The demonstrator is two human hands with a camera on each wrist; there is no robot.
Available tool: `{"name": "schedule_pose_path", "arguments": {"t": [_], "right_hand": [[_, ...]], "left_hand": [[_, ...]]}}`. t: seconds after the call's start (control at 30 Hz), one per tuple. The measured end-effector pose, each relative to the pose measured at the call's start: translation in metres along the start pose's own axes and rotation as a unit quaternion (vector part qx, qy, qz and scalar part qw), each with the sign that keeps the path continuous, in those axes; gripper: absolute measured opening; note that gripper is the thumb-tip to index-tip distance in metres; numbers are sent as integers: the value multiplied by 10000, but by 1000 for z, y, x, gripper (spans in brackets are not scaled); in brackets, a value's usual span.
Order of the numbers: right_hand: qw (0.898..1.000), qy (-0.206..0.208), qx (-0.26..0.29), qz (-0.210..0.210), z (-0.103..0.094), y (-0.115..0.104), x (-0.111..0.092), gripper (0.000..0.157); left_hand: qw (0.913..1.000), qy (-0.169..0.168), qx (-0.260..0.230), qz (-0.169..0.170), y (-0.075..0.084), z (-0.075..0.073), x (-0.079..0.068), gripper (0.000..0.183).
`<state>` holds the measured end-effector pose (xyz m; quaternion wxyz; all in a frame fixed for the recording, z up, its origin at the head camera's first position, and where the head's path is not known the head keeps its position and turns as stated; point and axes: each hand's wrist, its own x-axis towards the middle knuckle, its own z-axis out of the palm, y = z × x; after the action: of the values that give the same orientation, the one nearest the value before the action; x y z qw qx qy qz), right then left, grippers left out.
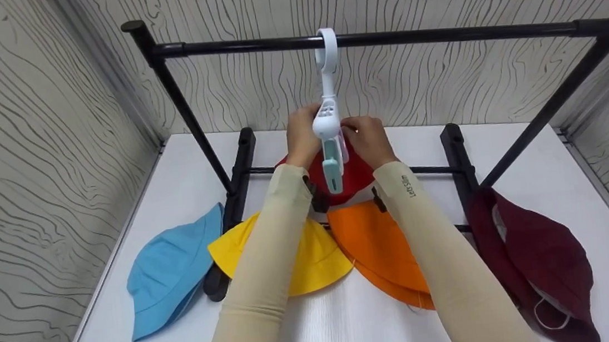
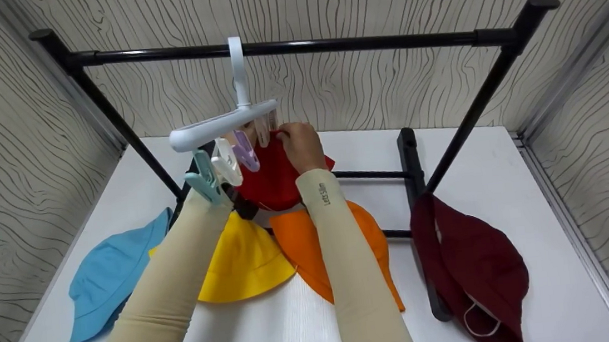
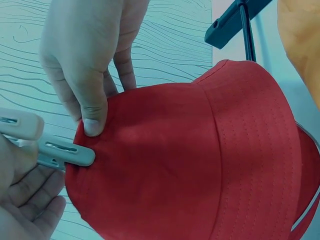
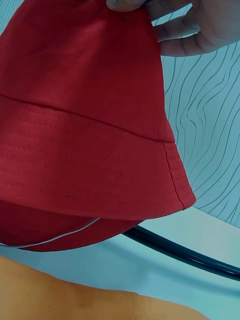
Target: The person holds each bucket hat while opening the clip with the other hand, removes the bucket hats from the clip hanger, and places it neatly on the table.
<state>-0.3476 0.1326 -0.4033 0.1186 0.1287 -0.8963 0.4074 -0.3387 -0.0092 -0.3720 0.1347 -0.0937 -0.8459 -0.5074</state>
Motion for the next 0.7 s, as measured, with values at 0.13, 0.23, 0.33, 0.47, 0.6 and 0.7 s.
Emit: {"name": "schedule_pose_path", "arguments": {"t": [0.13, 0.23, 0.33, 0.47, 0.6, 0.7], "right_hand": [[9999, -38, 1, 97, 0, 2, 0, 22], [9998, -53, 2, 167, 0, 2, 0, 22], [9998, -53, 42, 186, 1, 3, -1, 22], [9999, -54, 40, 108, 2, 5, -3, 23], [10000, -32, 34, 26, 4, 9, -5, 23], [9999, -64, 86, 89, 4, 11, -6, 23]], "left_hand": [[10000, 31, -1, 1, 0, 1, 0, 26], [10000, 56, 35, 38, 0, 2, 1, 27], [9999, 79, 88, 73, -1, 2, 2, 28], [9998, 85, 154, 37, -1, 2, 3, 25], [9998, 18, 181, -23, -1, 3, 2, 24], [9997, -19, 231, -16, 2, 0, 0, 26]]}}
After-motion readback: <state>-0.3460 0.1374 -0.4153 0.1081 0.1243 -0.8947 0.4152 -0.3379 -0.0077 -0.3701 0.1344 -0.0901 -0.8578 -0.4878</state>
